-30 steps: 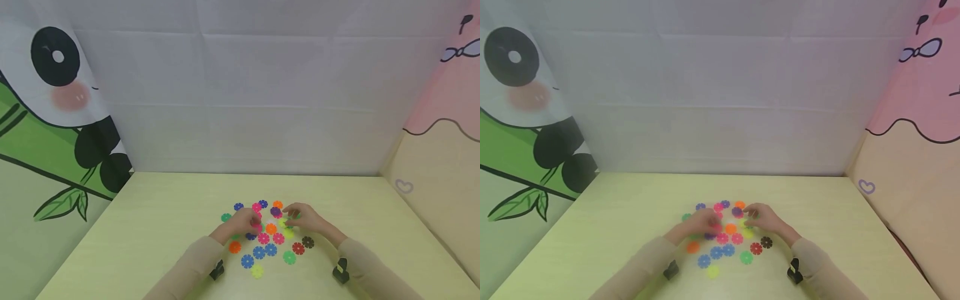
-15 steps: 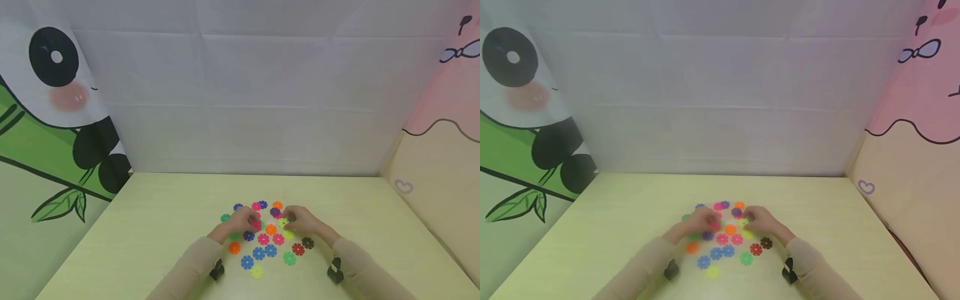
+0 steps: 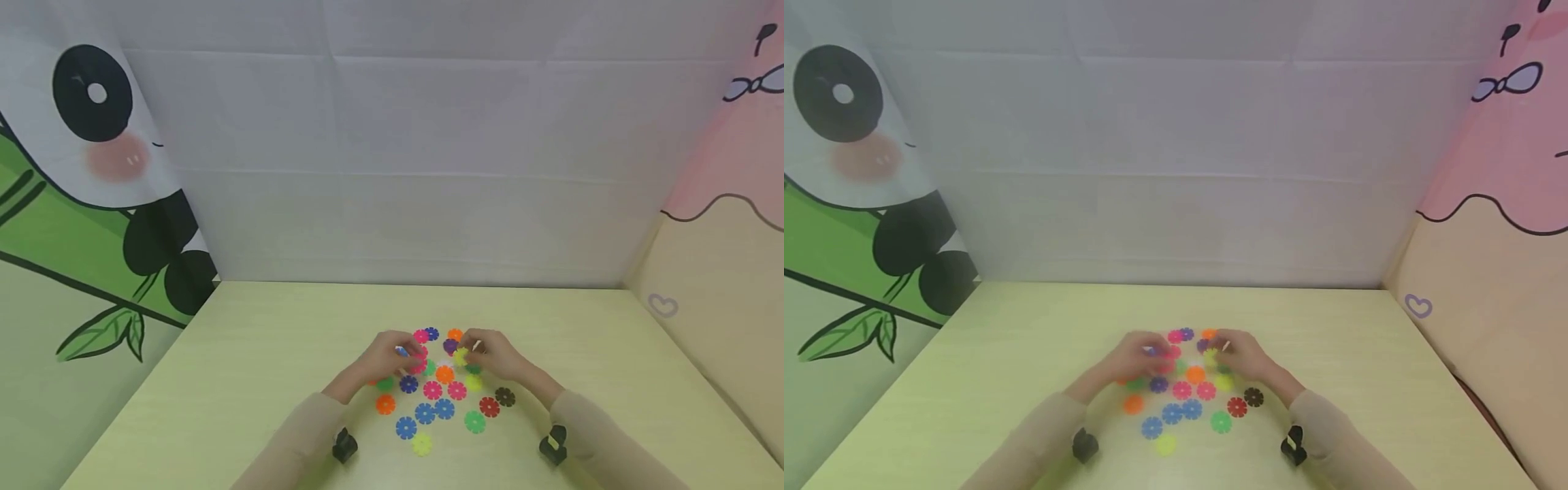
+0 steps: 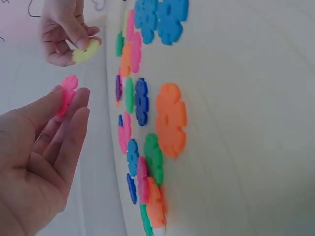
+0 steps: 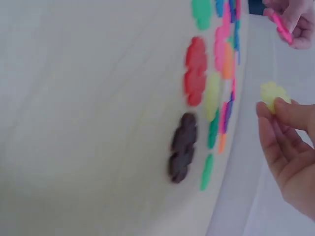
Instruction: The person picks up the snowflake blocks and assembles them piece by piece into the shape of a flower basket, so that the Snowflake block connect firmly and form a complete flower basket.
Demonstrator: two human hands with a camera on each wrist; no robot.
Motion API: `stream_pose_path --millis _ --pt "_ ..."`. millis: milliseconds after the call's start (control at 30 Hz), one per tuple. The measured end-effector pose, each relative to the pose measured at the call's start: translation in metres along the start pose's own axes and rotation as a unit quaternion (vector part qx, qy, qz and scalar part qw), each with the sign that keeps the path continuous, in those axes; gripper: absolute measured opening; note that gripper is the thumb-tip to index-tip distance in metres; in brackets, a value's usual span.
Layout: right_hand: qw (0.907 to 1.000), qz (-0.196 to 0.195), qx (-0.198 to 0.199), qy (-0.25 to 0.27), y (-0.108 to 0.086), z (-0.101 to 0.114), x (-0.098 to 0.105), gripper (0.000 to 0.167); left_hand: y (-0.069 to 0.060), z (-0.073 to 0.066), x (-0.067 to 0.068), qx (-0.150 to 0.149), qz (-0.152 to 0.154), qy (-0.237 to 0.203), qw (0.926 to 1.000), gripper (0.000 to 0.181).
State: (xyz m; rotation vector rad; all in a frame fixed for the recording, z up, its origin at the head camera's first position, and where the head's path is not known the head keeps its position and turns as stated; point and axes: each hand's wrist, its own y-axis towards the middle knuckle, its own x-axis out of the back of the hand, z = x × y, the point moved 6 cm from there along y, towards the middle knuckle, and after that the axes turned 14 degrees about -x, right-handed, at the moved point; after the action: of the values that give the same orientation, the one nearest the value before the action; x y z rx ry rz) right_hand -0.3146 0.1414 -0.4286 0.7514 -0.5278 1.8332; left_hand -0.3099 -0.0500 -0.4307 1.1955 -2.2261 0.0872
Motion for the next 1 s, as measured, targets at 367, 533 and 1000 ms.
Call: stream_pose_path --millis 367,533,1000 --pt "0.975 -0.158 0.141 0.067 -0.035 0.074 0.007 0.022 -0.007 -0.038 0.009 -0.037 -0.069 -0.09 0.9929 0.026" --pt "0.9638 -0.189 0.174 0.074 -0.05 0.1 0.014 0.022 -0.013 -0.059 0.012 -0.026 -0.093 -0.109 0.9894 0.026" --pt "0.9327 -0.226 0.268 0.086 -0.053 0.109 0.012 0.027 -0.014 -0.039 0.004 0.032 -0.186 -0.179 0.9656 0.029"
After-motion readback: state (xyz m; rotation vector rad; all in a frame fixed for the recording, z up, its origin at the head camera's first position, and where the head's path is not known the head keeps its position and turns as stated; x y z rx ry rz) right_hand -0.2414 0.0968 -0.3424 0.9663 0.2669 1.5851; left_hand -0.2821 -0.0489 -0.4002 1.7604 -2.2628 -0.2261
